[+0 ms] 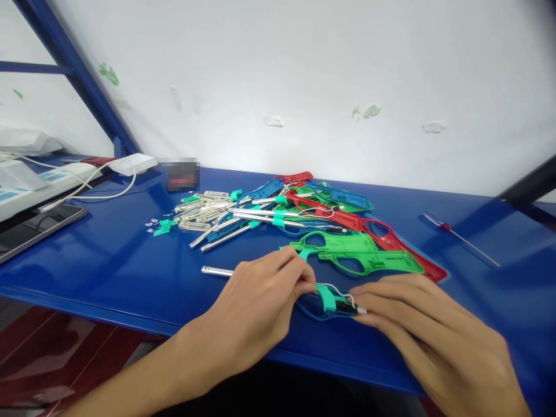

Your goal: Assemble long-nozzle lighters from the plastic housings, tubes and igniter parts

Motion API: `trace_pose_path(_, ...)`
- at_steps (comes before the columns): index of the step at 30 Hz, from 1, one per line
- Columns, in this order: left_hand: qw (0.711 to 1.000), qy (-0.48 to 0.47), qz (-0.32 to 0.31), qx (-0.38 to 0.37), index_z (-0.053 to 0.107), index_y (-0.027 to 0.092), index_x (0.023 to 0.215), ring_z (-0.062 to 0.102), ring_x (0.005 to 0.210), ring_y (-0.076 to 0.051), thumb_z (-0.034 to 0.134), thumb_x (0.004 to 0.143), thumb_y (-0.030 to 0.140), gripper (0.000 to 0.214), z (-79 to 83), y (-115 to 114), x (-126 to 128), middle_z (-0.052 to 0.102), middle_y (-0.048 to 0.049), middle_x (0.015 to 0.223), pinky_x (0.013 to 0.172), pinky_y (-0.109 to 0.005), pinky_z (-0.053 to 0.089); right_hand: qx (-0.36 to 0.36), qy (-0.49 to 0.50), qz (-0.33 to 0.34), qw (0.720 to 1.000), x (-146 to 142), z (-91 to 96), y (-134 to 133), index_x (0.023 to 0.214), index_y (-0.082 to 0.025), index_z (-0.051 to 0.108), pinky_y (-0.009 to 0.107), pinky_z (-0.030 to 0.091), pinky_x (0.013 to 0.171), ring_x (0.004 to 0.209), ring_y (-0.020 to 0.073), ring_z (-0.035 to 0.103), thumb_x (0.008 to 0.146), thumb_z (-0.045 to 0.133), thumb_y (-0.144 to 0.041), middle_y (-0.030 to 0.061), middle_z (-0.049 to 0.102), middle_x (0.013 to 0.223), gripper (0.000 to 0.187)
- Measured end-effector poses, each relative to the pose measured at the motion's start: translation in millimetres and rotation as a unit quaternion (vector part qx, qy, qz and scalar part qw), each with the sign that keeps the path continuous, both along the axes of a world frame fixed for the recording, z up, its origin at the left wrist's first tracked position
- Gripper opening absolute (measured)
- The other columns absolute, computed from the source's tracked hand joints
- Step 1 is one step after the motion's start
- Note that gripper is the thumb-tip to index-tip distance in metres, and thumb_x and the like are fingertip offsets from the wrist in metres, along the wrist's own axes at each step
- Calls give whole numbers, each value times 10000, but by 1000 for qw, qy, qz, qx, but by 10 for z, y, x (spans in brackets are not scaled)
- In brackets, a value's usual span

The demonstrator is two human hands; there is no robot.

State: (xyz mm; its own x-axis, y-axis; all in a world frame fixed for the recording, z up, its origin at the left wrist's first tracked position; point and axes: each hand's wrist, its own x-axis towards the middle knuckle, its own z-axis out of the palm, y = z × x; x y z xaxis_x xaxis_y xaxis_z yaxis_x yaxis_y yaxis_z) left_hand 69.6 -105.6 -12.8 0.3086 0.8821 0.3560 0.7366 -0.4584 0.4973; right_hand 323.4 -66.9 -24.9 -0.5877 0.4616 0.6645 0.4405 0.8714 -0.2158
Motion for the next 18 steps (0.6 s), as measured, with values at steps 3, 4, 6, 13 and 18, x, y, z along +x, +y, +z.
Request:
trace_pose_path(3,1000,-27,2,-12,600,211,985,603,818,-136,516,1092,154,147,0,5,9,627,30,965,729,-281,444,2,10,0,1000,-19,29,-4,1027,-268,743,280,582,868,918,151,739,1044,612,-233,-18,790,1009,136)
trace_pose_path(4,999,-33,0,-17,603,211,983,602,821,-135,518,1090,151,149,0,5,9,626,31,961,731,-280,444,1,11,2,1000,-21,32,-4,1026,-267,741,273,581,870,917,147,737,1045,609,-229,-18,789,1009,138)
trace_pose_path(6,999,-38,-2,-22,608,208,981,600,824,-134,520,1086,144,152,1,3,7,624,30,955,731,-279,443,-7,9,7,1000,-20,27,-1,1049,-266,734,260,571,893,940,137,729,1044,610,-210,-19,784,1028,136)
trace_pose_path(13,998,-53,5,-29,607,207,960,592,808,-127,515,1078,126,170,-5,-6,14,627,38,941,704,-281,420,-16,3,17,1000,-1,-22,14,1131,-253,703,257,546,942,1024,123,693,1023,647,-154,-11,761,1093,158)
trace_pose_path(18,998,-59,3,-27,631,199,981,602,815,-131,526,1068,113,162,-10,10,12,638,28,953,721,-284,431,-11,-3,11,1000,15,-47,1,1137,-264,701,279,547,936,1004,126,708,1026,641,-149,-19,771,1098,170)
